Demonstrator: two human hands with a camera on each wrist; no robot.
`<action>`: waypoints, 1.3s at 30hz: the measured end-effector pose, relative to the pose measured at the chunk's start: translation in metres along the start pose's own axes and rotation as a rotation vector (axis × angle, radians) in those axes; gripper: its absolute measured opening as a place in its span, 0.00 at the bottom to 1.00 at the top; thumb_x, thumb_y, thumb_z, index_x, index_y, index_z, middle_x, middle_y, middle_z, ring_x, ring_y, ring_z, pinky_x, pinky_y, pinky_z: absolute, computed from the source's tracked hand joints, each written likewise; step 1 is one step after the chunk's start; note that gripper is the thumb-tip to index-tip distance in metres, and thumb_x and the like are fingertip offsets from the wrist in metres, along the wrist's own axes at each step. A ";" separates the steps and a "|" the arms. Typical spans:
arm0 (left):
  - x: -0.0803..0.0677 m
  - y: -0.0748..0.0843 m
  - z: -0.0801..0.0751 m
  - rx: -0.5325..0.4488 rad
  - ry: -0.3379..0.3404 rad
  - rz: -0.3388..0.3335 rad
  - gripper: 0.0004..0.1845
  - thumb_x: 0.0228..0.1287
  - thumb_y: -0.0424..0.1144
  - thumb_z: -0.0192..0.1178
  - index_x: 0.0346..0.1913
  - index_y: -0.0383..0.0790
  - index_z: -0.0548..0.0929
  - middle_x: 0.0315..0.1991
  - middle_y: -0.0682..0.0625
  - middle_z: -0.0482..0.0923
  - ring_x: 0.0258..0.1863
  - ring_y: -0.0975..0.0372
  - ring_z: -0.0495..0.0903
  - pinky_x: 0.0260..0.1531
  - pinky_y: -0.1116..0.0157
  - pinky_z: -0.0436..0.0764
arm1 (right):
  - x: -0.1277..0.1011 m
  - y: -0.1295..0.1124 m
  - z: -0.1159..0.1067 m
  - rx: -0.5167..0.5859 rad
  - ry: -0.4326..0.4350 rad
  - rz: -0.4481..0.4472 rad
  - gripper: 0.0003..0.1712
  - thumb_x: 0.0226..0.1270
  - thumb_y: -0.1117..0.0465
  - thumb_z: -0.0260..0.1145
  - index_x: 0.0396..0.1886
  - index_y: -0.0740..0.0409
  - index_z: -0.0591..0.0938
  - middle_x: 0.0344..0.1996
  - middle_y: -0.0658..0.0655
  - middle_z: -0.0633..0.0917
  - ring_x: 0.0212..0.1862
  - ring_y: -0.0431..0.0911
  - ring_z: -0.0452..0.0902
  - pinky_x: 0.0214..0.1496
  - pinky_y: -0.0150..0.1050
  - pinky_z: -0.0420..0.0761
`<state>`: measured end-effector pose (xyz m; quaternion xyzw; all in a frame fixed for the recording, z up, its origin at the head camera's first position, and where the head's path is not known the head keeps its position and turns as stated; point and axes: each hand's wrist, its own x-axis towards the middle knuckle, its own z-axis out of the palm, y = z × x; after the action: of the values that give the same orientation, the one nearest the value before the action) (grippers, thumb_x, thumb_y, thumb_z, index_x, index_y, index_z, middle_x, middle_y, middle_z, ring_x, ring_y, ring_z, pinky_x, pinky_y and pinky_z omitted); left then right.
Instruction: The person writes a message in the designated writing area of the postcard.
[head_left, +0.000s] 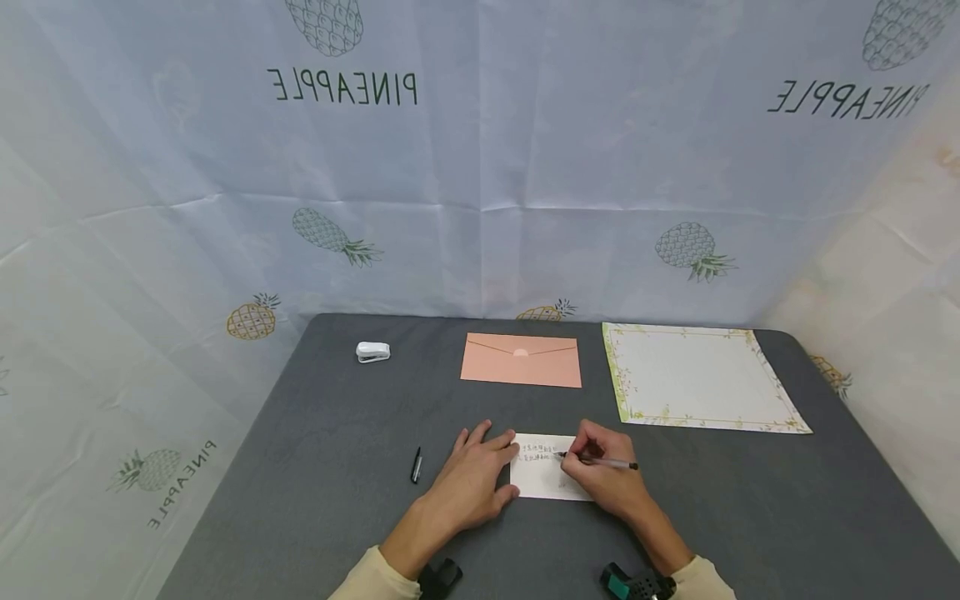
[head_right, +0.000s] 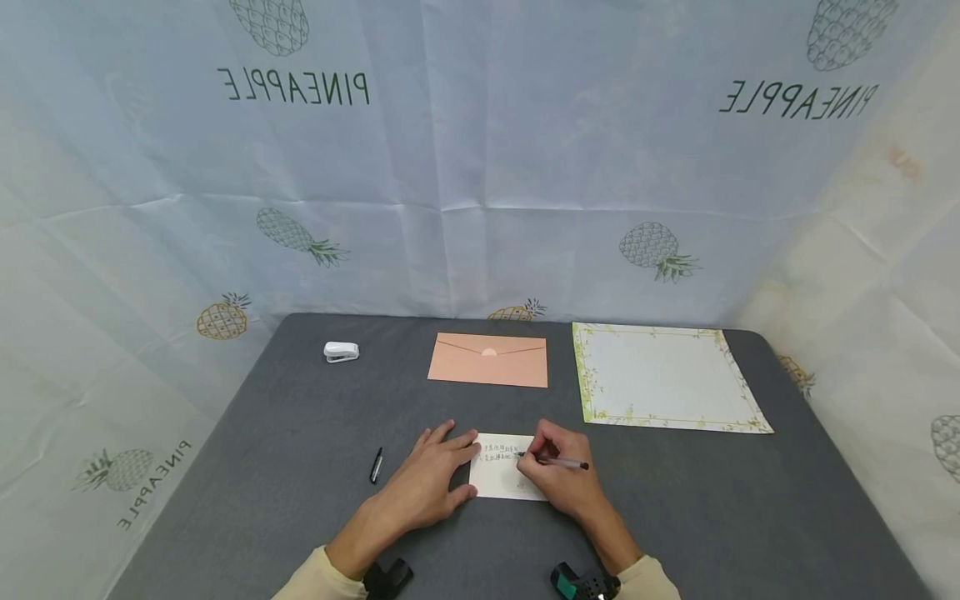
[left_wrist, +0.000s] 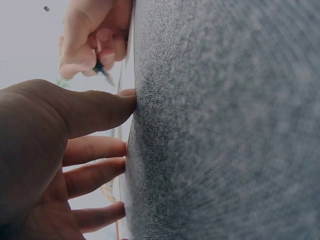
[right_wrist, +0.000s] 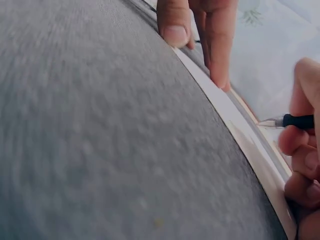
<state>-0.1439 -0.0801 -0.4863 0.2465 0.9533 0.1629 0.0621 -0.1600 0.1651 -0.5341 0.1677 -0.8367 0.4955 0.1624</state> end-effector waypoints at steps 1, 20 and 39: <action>0.000 0.000 0.000 -0.002 -0.001 -0.001 0.32 0.66 0.48 0.79 0.71 0.43 0.85 0.77 0.49 0.78 0.82 0.42 0.69 0.77 0.33 0.69 | 0.000 0.000 -0.001 -0.001 -0.004 0.001 0.26 0.49 0.78 0.74 0.23 0.38 0.78 0.20 0.39 0.80 0.22 0.32 0.70 0.24 0.26 0.67; 0.000 -0.002 0.002 -0.001 -0.013 -0.009 0.33 0.67 0.49 0.78 0.72 0.44 0.85 0.78 0.50 0.77 0.82 0.42 0.68 0.78 0.33 0.68 | -0.002 0.001 -0.001 -0.065 -0.090 0.043 0.23 0.48 0.74 0.75 0.22 0.39 0.78 0.18 0.36 0.74 0.21 0.32 0.66 0.24 0.28 0.63; 0.000 0.000 0.001 -0.002 -0.005 -0.004 0.32 0.68 0.48 0.78 0.72 0.43 0.85 0.78 0.49 0.77 0.82 0.41 0.68 0.78 0.33 0.68 | -0.001 0.003 -0.002 -0.036 -0.070 0.011 0.25 0.48 0.76 0.73 0.22 0.38 0.77 0.18 0.38 0.75 0.22 0.31 0.66 0.24 0.28 0.63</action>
<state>-0.1441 -0.0799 -0.4875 0.2451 0.9535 0.1632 0.0648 -0.1602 0.1686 -0.5359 0.1776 -0.8514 0.4752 0.1332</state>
